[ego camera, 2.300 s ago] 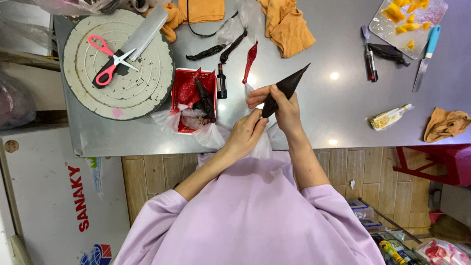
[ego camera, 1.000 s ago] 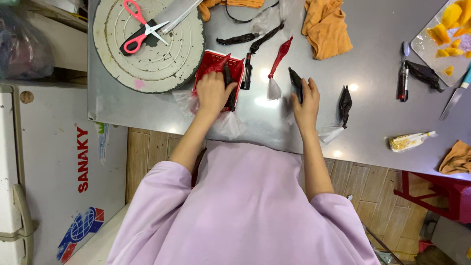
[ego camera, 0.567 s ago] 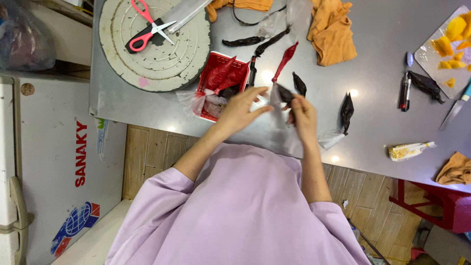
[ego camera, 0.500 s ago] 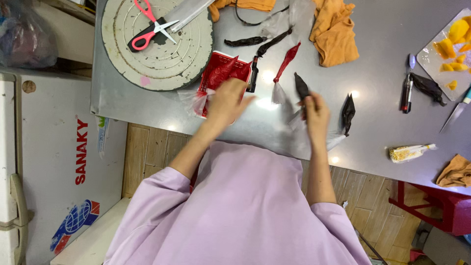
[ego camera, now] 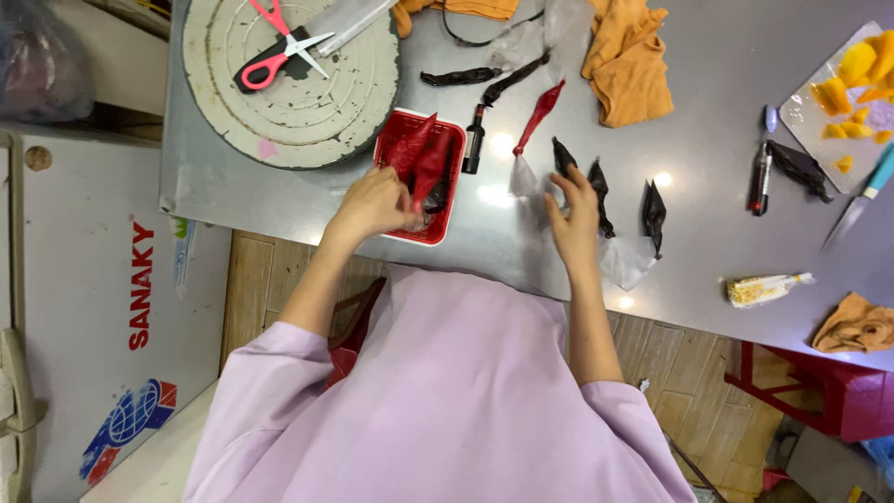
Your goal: The person collects baskets of small decorative items and fruit, moves them to a shelving area, then returns to a workstation to wipe down the surface and organize several piping bags filled with colored frosting.
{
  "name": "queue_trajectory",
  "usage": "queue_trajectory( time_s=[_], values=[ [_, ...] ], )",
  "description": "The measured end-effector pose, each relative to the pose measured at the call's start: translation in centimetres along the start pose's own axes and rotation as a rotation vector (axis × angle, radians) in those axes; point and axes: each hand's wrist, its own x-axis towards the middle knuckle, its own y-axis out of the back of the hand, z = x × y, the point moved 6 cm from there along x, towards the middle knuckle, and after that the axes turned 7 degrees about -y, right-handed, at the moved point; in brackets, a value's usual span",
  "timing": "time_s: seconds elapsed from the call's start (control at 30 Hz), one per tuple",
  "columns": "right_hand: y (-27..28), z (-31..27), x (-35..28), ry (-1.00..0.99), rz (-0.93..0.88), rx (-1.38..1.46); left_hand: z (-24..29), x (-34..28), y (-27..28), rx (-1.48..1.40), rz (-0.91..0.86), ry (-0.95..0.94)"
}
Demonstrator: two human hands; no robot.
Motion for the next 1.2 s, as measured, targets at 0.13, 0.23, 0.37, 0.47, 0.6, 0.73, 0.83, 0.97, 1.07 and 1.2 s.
queue_trajectory(
  time_s=[0.13, 0.23, 0.37, 0.47, 0.6, 0.73, 0.83, 0.97, 1.07, 1.2],
  values=[
    [-2.9, -0.1, 3.2, -0.044, -0.085, 0.109, 1.5, 0.2, 1.6, 0.103, 0.095, 0.142],
    [-6.6, 0.7, 7.0, -0.100, -0.118, 0.013, 2.3, 1.4, 2.1, 0.187, 0.412, 0.225],
    [-11.1, 2.3, 9.3, -0.149, -0.168, -0.282, 1.8, 2.6, -0.1, 0.239, 0.565, 0.233],
    [-12.5, 2.8, 8.5, -0.108, -0.127, -0.220, 0.7, 3.2, -1.5, 0.257, 0.599, 0.191],
    [-11.9, 3.9, 6.4, -0.164, -0.207, 0.101, -0.5, 4.1, -1.3, 0.203, 0.555, 0.182],
    [-10.3, 5.5, 1.9, -0.347, -0.345, 0.354, -1.0, 2.0, 1.1, -0.170, 0.475, 0.193],
    [-8.2, 6.4, -0.7, -0.333, -0.331, 0.418, -0.5, -0.7, 2.9, -0.814, 0.433, 0.177],
    [-7.4, 6.2, -2.5, -0.416, -0.310, 0.449, 0.9, -3.0, 7.5, -1.508, 0.475, -0.277],
    [-6.1, 2.4, -2.0, -0.189, -0.199, 0.065, 0.7, -5.0, 8.8, -1.716, 0.479, -0.417],
    [-5.8, -5.5, -1.4, 0.099, -0.123, 0.024, -1.1, -7.3, 7.9, -1.703, 0.615, -0.382]
  ],
)
